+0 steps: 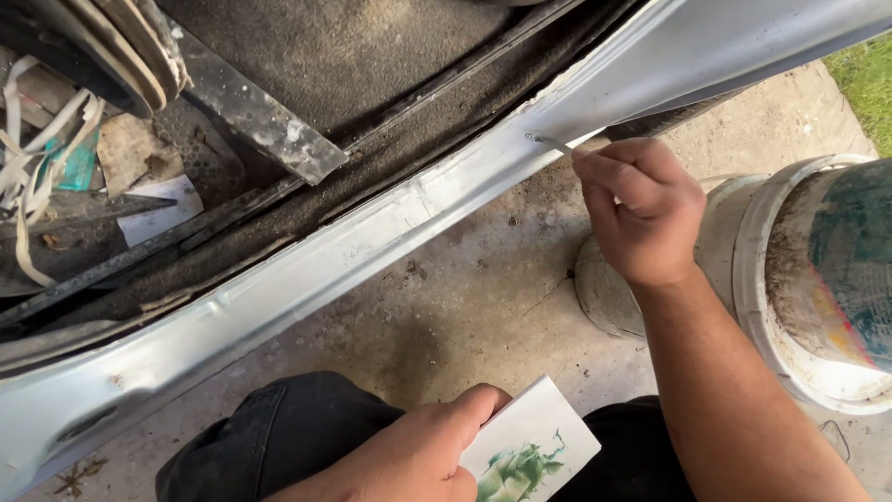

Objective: The person mixes a green paste on a white card using a putty knife and applies it to the lower edge of a car door frame. The person moves from a workbench to the vehicle and spreads the filler along the metal surface.

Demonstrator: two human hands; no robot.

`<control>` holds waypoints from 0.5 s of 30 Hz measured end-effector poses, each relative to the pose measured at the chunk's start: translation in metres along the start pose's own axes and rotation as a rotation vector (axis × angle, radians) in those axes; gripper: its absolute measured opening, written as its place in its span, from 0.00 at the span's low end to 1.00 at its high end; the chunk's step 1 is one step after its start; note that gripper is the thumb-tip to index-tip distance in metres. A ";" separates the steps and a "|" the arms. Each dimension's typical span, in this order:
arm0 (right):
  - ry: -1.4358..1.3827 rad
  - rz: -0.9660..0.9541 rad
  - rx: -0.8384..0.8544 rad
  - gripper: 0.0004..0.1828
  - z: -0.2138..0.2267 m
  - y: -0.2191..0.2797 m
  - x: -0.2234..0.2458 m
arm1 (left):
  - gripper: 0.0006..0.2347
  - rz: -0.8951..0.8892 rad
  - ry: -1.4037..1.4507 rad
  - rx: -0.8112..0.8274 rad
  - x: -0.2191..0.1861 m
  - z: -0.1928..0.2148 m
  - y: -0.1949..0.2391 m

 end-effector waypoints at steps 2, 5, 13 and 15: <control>0.038 0.050 0.000 0.06 -0.004 -0.002 0.009 | 0.27 0.057 -0.034 0.010 0.000 0.001 0.000; 0.121 0.105 -0.008 0.06 -0.013 -0.001 0.009 | 0.25 0.053 -0.021 0.022 0.001 0.001 -0.001; 0.086 0.119 -0.007 0.06 -0.020 0.003 0.005 | 0.27 0.051 -0.024 0.008 0.003 0.002 0.001; 0.090 0.121 -0.007 0.06 -0.021 0.002 0.003 | 0.28 0.034 -0.019 -0.005 0.001 0.004 0.000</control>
Point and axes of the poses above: each hand's wrist, its own y-axis away from the middle knuckle, its own z-axis out of the back of the hand, x = y × z, the point moved 7 cm from there along -y, towards the middle knuckle, and after that the axes turned 6 degrees about -x, right-handed, at the moved point
